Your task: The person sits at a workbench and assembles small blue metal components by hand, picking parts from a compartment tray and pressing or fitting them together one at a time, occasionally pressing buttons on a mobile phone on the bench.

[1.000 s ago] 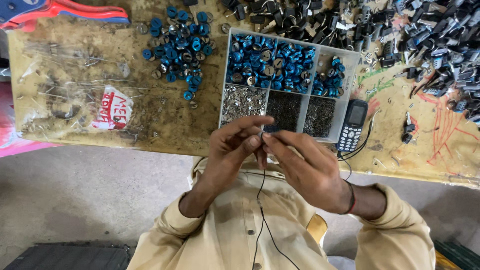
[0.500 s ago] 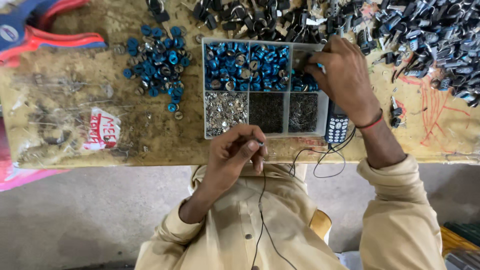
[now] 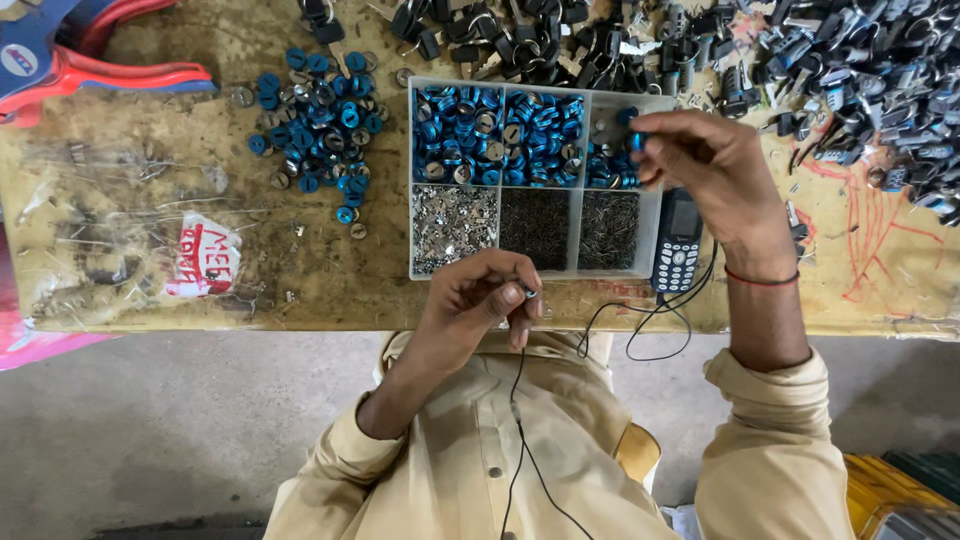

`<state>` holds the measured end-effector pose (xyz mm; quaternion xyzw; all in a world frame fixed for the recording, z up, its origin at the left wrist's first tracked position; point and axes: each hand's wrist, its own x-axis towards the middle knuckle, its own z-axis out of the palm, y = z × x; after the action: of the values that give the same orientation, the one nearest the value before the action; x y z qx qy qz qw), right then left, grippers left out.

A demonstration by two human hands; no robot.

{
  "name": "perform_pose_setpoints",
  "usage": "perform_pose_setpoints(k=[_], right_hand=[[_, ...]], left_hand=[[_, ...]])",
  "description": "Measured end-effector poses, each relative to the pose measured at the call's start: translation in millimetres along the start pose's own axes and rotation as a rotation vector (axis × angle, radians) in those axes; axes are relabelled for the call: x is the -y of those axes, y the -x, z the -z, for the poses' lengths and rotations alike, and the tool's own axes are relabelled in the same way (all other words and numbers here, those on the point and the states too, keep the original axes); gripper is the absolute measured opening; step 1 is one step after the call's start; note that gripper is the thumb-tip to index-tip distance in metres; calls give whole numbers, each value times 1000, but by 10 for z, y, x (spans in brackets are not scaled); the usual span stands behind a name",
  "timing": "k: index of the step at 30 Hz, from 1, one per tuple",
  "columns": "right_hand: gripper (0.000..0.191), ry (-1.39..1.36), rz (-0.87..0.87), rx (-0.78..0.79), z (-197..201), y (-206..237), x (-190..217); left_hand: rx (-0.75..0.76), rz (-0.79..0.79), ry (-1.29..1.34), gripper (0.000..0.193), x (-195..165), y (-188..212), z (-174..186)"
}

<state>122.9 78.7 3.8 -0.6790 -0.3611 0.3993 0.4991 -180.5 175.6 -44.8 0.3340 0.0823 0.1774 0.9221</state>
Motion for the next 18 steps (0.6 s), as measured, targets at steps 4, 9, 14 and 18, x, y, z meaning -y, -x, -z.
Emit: perform_pose_setpoints(k=[4, 9, 14, 18], right_hand=[[31, 90, 69, 61, -231, 361, 328], [25, -255, -173, 295, -610, 791, 336], [18, -361, -256, 260, -726, 838, 233], [18, -430, -286, 294, -778, 761, 248]], left_hand=[[14, 14, 12, 18, 32, -55, 3], [120, 13, 32, 19, 80, -107, -19], [166, 29, 78, 20, 73, -93, -23], [151, 24, 26, 19, 45, -85, -9]])
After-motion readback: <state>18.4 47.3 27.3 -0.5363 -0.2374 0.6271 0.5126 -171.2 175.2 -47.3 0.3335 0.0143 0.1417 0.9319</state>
